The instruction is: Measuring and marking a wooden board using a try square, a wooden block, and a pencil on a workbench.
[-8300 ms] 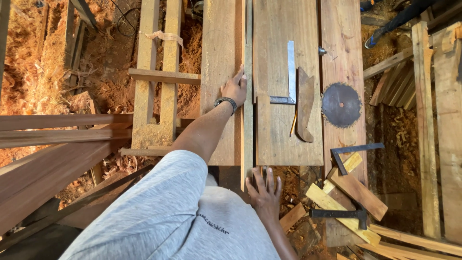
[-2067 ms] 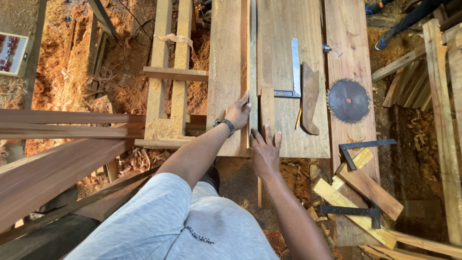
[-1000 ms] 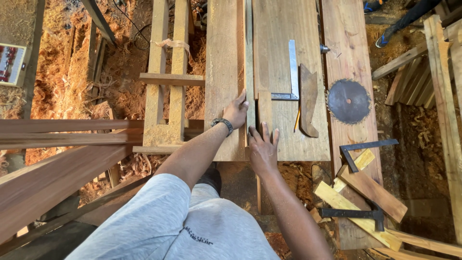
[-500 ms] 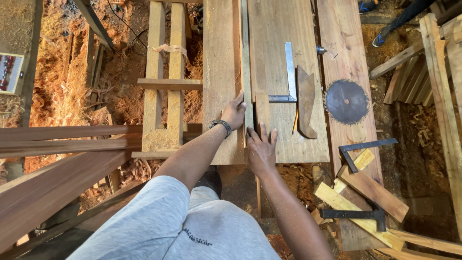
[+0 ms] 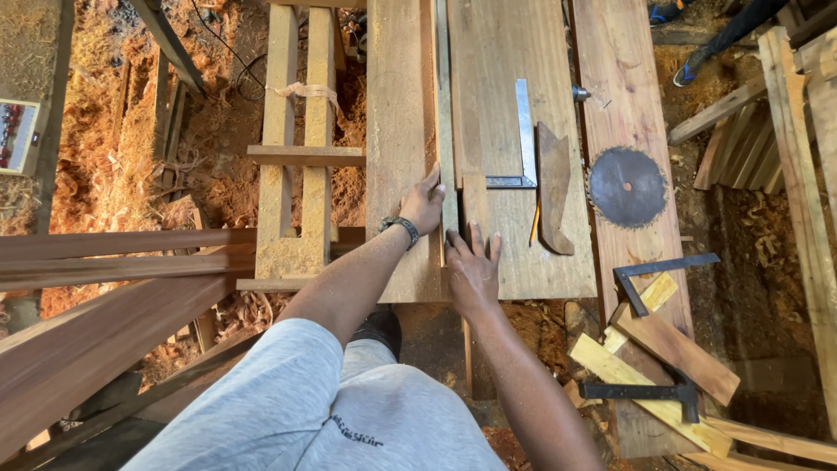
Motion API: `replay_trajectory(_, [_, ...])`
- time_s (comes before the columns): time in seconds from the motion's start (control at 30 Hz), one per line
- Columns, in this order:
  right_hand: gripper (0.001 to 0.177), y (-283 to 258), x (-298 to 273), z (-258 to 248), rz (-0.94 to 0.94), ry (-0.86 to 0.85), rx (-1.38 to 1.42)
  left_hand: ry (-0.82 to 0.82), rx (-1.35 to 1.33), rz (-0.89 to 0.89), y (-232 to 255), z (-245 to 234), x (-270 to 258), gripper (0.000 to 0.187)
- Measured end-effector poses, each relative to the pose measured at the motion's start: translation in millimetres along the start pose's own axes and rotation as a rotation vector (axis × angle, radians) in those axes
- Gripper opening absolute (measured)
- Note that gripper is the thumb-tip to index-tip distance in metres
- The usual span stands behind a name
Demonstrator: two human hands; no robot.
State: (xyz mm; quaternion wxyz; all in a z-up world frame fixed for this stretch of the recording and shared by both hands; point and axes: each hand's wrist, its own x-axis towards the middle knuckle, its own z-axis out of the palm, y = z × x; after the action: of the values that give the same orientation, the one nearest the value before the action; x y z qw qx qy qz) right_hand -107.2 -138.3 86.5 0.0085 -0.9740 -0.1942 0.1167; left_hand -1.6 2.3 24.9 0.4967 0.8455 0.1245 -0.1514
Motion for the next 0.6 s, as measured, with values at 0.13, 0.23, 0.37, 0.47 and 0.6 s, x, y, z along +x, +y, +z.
replay_trajectory(0.13, [0.050,1.5,3.4,1.6,0.003,-0.001,0.006,0.010,0.003,-0.007,-23.1,12.5,26.5,0.058])
replay_trajectory(0.23, [0.046,-1.3,4.7,-3.4,0.005,0.002,-0.001,0.009,-0.006,-0.005,-23.8,13.7,29.7,0.058])
replay_trajectory(0.37, [0.044,2.7,8.4,2.6,0.001,0.024,0.007,0.013,-0.026,-0.037,-12.6,7.4,23.9,0.057])
replay_trajectory(0.47, [0.044,9.8,12.3,15.1,-0.032,0.080,0.034,0.017,-0.029,-0.038,-25.5,17.7,43.0,0.056])
replay_trajectory(0.6, [0.044,13.0,17.3,22.7,-0.057,0.132,0.040,0.010,-0.020,-0.061,-17.7,8.3,37.4,0.056])
